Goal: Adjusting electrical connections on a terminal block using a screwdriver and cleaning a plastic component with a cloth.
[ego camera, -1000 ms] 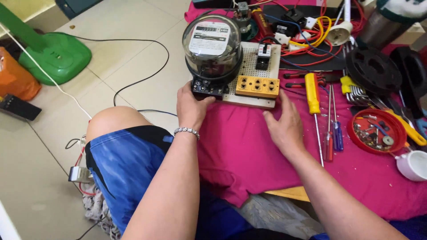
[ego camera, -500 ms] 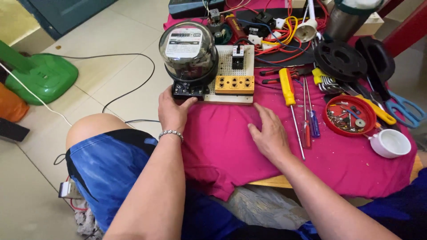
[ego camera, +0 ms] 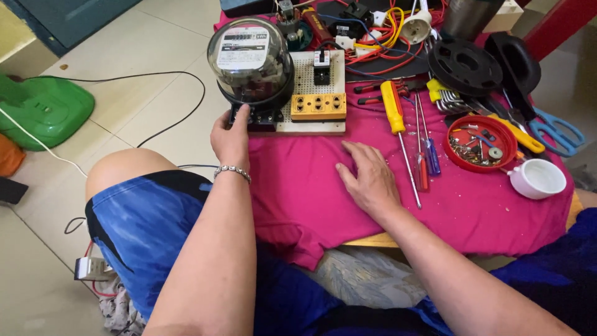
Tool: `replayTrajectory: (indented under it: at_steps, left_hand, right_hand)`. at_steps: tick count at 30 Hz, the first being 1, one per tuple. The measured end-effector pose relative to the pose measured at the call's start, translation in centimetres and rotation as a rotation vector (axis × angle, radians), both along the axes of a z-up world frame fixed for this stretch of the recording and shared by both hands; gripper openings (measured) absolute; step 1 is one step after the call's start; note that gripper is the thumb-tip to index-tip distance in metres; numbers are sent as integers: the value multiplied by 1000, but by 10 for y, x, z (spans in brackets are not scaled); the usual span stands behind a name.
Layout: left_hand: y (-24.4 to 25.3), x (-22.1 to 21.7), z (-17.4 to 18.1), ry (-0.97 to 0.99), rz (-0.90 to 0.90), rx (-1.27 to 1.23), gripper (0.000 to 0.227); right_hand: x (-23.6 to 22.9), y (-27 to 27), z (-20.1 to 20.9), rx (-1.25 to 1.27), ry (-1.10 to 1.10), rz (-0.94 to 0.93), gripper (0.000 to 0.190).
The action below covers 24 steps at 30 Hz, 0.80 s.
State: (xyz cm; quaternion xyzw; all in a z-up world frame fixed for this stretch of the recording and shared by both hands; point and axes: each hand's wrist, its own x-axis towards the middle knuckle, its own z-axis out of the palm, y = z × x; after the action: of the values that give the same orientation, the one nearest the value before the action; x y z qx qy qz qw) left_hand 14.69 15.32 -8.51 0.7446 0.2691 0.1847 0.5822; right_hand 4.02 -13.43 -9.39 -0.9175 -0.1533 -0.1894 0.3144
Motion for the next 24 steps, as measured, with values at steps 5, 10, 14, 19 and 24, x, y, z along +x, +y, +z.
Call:
replayTrajectory:
  at_steps: [5, 10, 14, 19, 24]
  left_hand:
    - [7, 12, -8, 10, -7, -23, 73]
    - [-3, 1, 1, -53, -48, -102, 73]
    - [-3, -2, 2, -82, -39, -142, 71]
    - [-4, 3, -2, -81, -29, -143, 77]
    - [-1, 10, -8, -19, 3, -56, 76]
  right_hand:
    - [2, 0, -6, -14, -33, 6, 47]
    - [-2, 2, 4, -1, -29, 4, 45]
    - [0, 1, -3, 2, -35, -1, 44]
    - [0, 1, -5, 3, -47, -5, 42]
    - [-2, 4, -1, -15, -59, -21, 41]
